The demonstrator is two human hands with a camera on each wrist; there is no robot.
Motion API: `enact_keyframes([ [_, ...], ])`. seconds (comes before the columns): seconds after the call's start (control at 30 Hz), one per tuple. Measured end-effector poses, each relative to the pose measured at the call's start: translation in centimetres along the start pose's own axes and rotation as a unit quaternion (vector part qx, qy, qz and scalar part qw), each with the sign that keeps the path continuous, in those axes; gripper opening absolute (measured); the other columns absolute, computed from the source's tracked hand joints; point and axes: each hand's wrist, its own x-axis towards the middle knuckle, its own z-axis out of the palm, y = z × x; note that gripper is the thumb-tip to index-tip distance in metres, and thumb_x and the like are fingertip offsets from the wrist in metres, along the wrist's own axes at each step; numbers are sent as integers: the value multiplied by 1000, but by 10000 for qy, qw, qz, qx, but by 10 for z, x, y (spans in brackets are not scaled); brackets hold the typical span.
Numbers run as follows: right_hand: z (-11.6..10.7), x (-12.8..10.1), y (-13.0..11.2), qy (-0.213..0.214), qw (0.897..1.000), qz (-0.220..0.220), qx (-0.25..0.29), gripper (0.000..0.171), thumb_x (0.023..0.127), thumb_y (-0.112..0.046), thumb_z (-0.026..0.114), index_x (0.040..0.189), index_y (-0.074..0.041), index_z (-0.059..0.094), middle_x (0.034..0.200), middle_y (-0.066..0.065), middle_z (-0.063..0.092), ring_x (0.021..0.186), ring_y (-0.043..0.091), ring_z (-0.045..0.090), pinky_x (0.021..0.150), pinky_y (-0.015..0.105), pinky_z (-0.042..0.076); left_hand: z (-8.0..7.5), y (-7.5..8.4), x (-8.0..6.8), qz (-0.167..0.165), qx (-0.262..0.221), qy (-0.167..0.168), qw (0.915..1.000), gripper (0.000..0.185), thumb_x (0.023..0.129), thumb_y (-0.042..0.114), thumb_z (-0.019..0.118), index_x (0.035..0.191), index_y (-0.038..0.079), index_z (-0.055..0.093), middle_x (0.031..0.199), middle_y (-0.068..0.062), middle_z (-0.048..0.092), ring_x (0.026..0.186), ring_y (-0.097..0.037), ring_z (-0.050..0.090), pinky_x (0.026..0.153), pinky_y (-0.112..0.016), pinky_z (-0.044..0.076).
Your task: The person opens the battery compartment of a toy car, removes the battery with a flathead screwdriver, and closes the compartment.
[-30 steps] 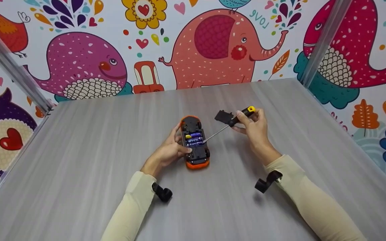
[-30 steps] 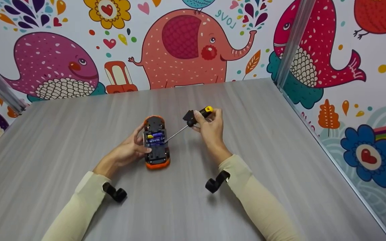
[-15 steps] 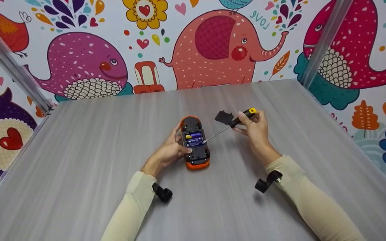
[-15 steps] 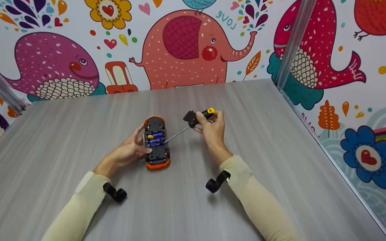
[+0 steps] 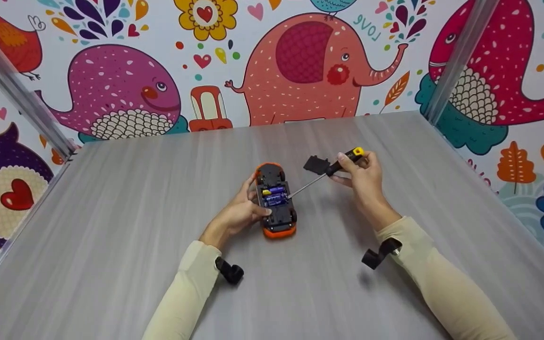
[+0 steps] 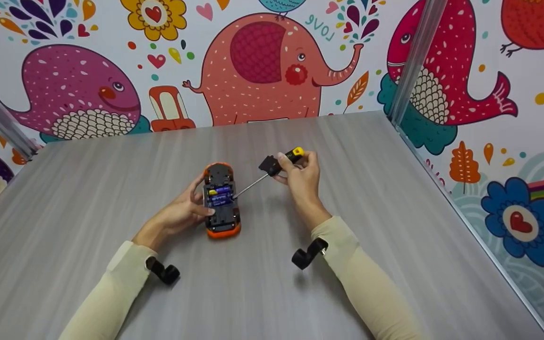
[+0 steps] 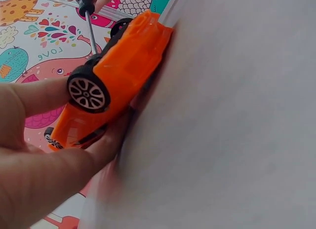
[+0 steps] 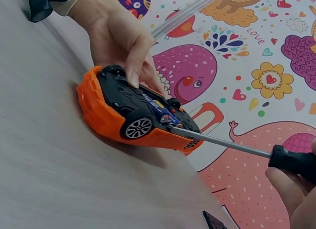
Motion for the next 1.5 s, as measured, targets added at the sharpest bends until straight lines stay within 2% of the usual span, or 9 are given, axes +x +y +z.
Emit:
enact_keyframes([
  [0.4, -11, 7, -13, -77, 9999, 60, 56, 28, 93, -22, 71, 105, -14, 46, 100, 4, 58, 87, 13, 71, 75, 34, 62, -1, 0, -1, -2, 54, -20, 10000, 110, 81, -26, 51, 162, 27, -2, 165, -16, 22, 137, -39, 47, 107, -46, 49],
  [0.57, -18, 13, -19, 263, 9994, -15, -220, 31, 90, -24, 75, 106, -16, 50, 101, 3, 57, 96, 13, 66, 79, 32, 62, -1, 1, -1, -12, 79, -25, 10000, 110, 81, -26, 52, 162, 27, -2, 166, -14, 22, 136, -37, 49, 105, -44, 50],
  [0.7, -29, 21, -22, 516, 9985, -140, -136, 34, 87, -22, 78, 108, -15, 52, 102, 4, 58, 98, 15, 65, 77, 28, 61, -1, 0, 0, -23, 93, -48, 9999, 110, 81, -26, 51, 162, 27, -1, 164, -13, 26, 131, -33, 52, 100, -40, 52],
  [0.9, -46, 33, -26, 716, 9968, -241, -255, 42, 85, -24, 79, 117, -16, 53, 109, 5, 56, 105, 19, 65, 82, 26, 60, -1, 0, 0, -42, 165, -4, 9999, 111, 82, -24, 54, 162, 29, 0, 157, -17, 37, 126, -32, 56, 97, -40, 54],
  [1.07, -56, 40, -29, 918, 9951, -214, -303, 50, 84, -25, 78, 125, -15, 52, 112, 2, 52, 110, 19, 64, 87, 27, 58, -2, 0, 0, -32, 161, -3, 9999, 110, 82, -24, 54, 162, 28, -1, 156, -19, 37, 127, -32, 56, 100, -42, 53],
  [1.23, -64, 45, -31, 1021, 9937, -187, -423, 49, 86, -25, 76, 127, -16, 52, 114, 0, 52, 112, 18, 62, 90, 27, 57, -3, -1, 1, -15, 79, -41, 10000, 110, 81, -25, 52, 162, 27, -2, 157, -20, 36, 126, -32, 55, 100, -41, 53],
  [1.5, -77, 51, -30, 1265, 9901, -48, -614, 47, 87, -21, 76, 128, -18, 53, 114, -4, 52, 115, 16, 60, 92, 21, 54, -3, 0, 0, -6, 186, -48, 9998, 111, 81, -24, 55, 162, 29, -1, 154, -20, 41, 125, -32, 58, 97, -39, 55],
])
